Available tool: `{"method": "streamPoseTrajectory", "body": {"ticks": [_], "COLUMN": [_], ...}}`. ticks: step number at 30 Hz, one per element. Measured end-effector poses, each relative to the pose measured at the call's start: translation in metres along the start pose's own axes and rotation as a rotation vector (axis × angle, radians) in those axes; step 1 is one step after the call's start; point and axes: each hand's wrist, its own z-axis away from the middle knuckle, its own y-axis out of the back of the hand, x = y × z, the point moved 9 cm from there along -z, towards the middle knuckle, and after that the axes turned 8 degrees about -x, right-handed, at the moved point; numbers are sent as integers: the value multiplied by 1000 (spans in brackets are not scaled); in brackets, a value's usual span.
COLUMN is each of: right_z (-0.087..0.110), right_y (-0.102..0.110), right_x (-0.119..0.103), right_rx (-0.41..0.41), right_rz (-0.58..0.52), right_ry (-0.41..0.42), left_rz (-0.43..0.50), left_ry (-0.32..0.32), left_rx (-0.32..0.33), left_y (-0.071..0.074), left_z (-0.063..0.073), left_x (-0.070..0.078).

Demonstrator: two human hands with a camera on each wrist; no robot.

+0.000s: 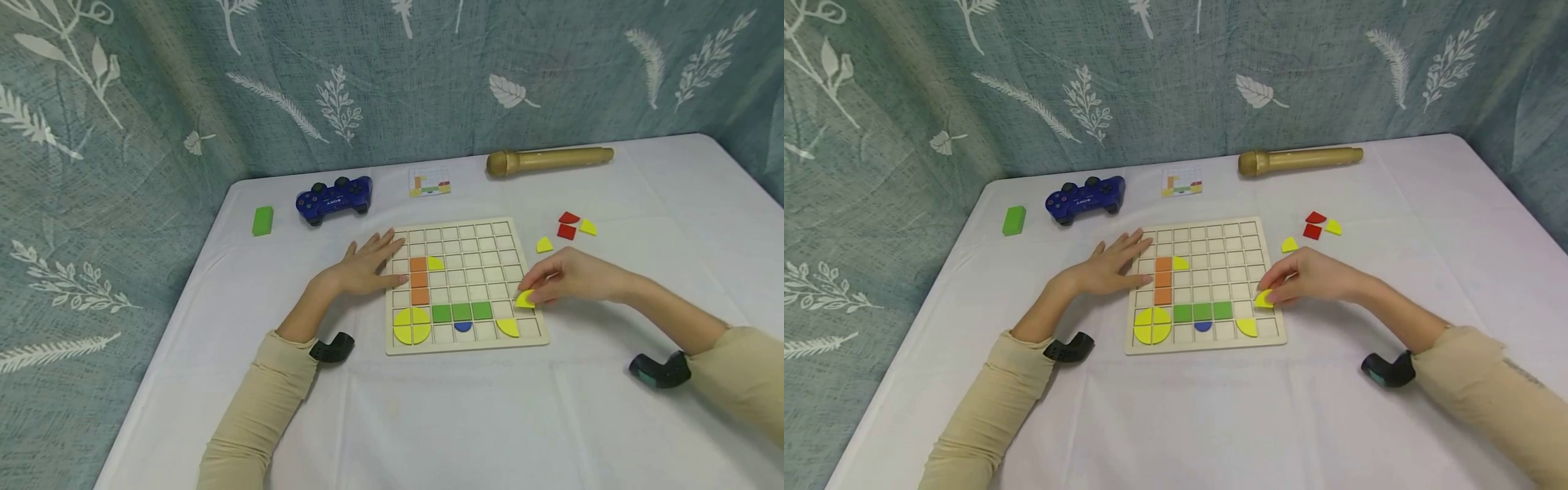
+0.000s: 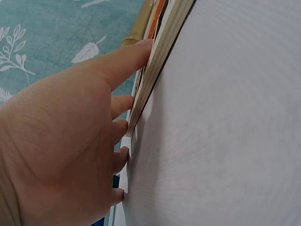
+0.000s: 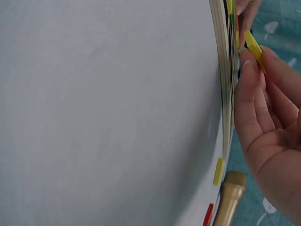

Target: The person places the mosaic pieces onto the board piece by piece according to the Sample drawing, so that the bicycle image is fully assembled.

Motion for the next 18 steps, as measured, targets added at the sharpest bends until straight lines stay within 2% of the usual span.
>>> {"method": "streamPoseTrajectory", "body": {"ticks": [4,9,14,18], "right_z": [-7,-13,-14,-14], "right_y": [-8,-15,-16,-14], "right_x": [-6,-15,-21,-21], "right_rx": [-24,-28,11,44], "right_rz": [-8,54,113,108], "right_ry": [35,67,76,52], "left_rz": [-2,0,6,3], "left_ry": [-1,-3,-1,2], "left_rx": [1,0,-5,-5], "left_y": [0,0,0,0], "left_z": [0,0,0,0], "left_x": [0,0,0,-1]}}
